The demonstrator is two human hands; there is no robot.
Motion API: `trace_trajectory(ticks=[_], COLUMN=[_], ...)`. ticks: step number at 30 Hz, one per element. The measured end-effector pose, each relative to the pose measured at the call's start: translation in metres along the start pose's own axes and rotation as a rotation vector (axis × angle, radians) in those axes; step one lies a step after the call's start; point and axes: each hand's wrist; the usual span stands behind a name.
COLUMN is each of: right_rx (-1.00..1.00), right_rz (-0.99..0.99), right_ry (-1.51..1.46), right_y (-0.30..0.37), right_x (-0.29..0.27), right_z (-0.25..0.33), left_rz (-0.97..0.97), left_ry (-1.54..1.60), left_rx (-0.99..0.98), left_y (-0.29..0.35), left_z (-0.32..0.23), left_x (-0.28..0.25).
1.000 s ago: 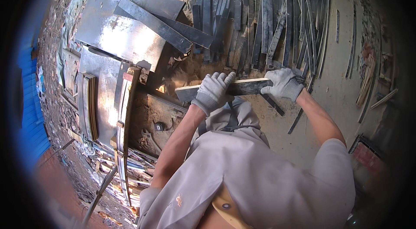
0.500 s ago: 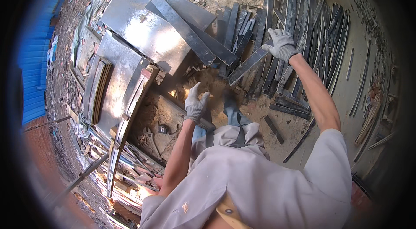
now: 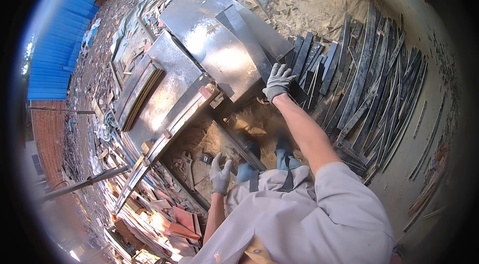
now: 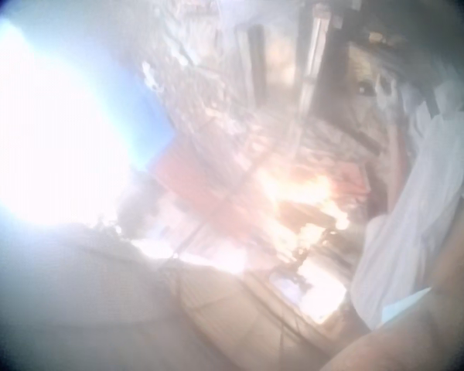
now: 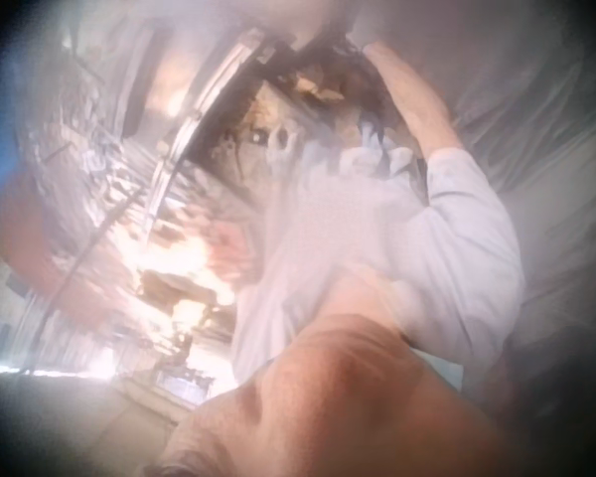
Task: The person repeatedly picks up wooden planks from the floor, places them on a table saw, and cuts them into smaller pieces. After each cut, the person removes the cut pieces and places them on the floor. The process is repeated multiple times with different planks.
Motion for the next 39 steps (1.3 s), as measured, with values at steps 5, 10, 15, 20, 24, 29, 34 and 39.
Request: trace_trajectory(ticks=[5, 10, 15, 20, 24, 29, 34, 39], right_rx=[-0.05, 0.045, -0.012, 0.136, -0.01, -0.283, -0.651, -0.814], right_rz=[-0.061, -0.134, -0.293, 0.11, 0.201, -0.011, -0.137, -0.142], right_ry=[-0.205, -0.508, -0.349, -0.343, -0.708, -0.606, -0.536, -0.426], right_y=[-0.029, -0.029, -0.016, -0.025, 0.0, 0.054, 0.06, 0.032], right_x=[0.025, 0.047, 0.059, 0.055, 0.036, -0.008, -0.05, -0.088], right_z=[-0.054, -0.096, -0.095, -0.084, -0.107, -0.178, -0.198, -0.174], left_rz=[0.002, 0.025, 0.052, 0.121, 0.098, -0.135, -0.405, 0.021], left_ry=[-0.012, -0.026, -0.017, -0.025, -0.142, -0.228, -1.005, -0.634], left_rx=[-0.028, -0.019, -0.006, 0.078, 0.237, 0.626, 1.217, 1.131], left_y=[0.009, 0.009, 0.005, -0.003, -0.017, -0.063, -0.119, -0.172], left_z=[0.003, 0.0, -0.001, -0.011, -0.044, -0.109, -0.175, -0.204], left_x=[-0.011, -0.017, -0.008, -0.003, -0.007, -0.012, -0.018, -0.011])
Point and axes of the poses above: each hand's wrist, its own y-axis away from the middle knuckle, its own x-axis out of the palm, z = x × y, and after that the axes turned 12 degrees about -z, right-handed
